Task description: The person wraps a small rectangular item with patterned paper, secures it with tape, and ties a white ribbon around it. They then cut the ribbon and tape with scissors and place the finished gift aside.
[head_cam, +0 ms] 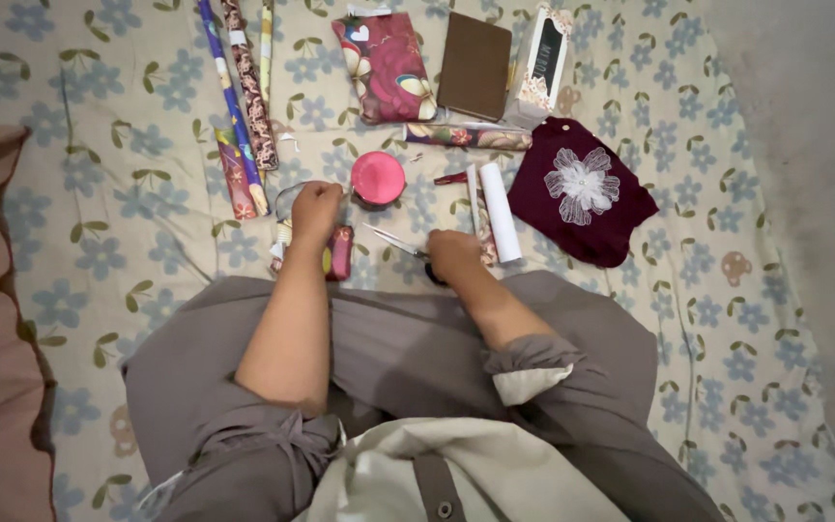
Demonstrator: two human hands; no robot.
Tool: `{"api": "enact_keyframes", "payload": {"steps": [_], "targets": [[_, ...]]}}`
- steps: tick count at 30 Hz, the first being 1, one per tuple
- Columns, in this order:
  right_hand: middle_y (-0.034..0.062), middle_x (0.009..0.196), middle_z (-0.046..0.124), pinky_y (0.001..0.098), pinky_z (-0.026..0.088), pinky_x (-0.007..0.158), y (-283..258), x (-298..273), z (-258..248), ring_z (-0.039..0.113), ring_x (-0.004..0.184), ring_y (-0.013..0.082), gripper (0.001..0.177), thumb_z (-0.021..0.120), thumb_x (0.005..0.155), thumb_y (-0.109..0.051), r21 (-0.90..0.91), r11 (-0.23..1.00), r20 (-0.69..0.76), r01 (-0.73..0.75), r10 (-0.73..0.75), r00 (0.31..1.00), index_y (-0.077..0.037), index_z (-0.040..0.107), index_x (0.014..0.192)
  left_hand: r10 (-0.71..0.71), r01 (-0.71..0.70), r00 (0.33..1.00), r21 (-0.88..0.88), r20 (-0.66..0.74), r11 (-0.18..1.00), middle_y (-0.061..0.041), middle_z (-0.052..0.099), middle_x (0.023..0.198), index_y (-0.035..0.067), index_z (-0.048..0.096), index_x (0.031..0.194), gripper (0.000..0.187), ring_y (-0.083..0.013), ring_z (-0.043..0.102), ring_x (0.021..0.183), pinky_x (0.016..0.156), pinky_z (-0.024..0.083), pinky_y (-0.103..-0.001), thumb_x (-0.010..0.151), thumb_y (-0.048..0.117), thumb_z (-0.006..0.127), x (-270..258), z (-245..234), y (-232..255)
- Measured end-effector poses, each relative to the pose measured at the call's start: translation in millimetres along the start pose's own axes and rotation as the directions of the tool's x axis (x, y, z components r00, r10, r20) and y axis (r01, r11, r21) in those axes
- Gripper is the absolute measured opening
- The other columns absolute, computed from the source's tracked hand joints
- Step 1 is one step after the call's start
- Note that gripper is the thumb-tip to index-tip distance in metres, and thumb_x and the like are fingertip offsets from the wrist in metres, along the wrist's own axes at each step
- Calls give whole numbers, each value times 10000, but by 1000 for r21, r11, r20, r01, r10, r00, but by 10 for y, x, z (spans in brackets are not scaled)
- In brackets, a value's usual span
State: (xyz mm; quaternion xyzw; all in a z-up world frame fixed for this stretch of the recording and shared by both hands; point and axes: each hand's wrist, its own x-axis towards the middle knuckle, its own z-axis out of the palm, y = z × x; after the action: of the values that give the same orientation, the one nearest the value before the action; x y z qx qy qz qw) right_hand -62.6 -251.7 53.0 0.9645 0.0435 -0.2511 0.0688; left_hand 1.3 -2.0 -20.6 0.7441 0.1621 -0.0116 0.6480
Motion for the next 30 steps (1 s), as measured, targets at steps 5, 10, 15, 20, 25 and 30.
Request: {"api": "enact_keyframes", "payload": {"steps": [5, 10, 15, 20, 25, 30], "targets": [[163, 989, 757, 406, 581, 837, 345, 69, 108, 716, 903, 303, 253, 790, 847, -249, 279, 955, 30, 104, -117, 993, -82, 793, 1037, -36, 36, 999, -55, -6, 998, -89, 720, 854, 20, 719, 939, 285, -187, 655, 789, 743, 527, -331, 848, 289, 685, 21, 24, -38], [-26, 976, 732, 336, 587, 731, 573, 110, 58, 688, 844, 126, 423, 791, 780, -139, 818, 569, 144, 78, -336, 931, -143, 695, 1193, -32, 30, 999, -87, -14, 996, -81, 721, 845, 18, 722, 929, 271, -176, 653, 779, 736, 524, -324, 840, 271, 685, 26, 29, -18], [9, 1008, 726, 287, 555, 630, 501, -19, -82, 666, 753, 132, 428, 711, 859, -156, 933, 328, 293, -144, -468, 834, -166, 586, 1269, -67, 66, 998, -97, -1, 993, -83, 700, 822, 6, 712, 929, 274, -179, 626, 750, 710, 510, -331, 846, 266, 684, 0, 6, 47], [12, 854, 595, 259, 416, 511, 220, -25, -102, 498, 616, 99, 349, 671, 945, -355, 933, 295, 335, -206, -500, 799, -146, 594, 1214, -59, 58, 998, -92, -2, 994, -74, 694, 813, 10, 713, 926, 277, -173, 626, 740, 693, 506, -326, 847, 272, 674, -37, -8, 97], [-15, 808, 603, 292, 441, 527, -85, 48, -129, 523, 607, 105, 622, 594, 831, -712, 962, 143, 273, -233, -505, 819, -187, 643, 1162, -62, 62, 998, -60, 0, 996, -76, 692, 803, 3, 706, 915, 284, -178, 627, 734, 692, 508, -323, 850, 278, 672, -35, -7, 111], [1, 828, 641, 276, 363, 538, -387, 127, -124, 453, 597, 93, 642, 620, 859, -747, 969, -60, 177, -241, -512, 840, -179, 642, 1157, -68, 67, 998, -103, -3, 992, -79, 670, 775, 5, 698, 912, 283, -172, 604, 699, 651, 501, -326, 850, 280, 674, -64, -8, 117]]}}
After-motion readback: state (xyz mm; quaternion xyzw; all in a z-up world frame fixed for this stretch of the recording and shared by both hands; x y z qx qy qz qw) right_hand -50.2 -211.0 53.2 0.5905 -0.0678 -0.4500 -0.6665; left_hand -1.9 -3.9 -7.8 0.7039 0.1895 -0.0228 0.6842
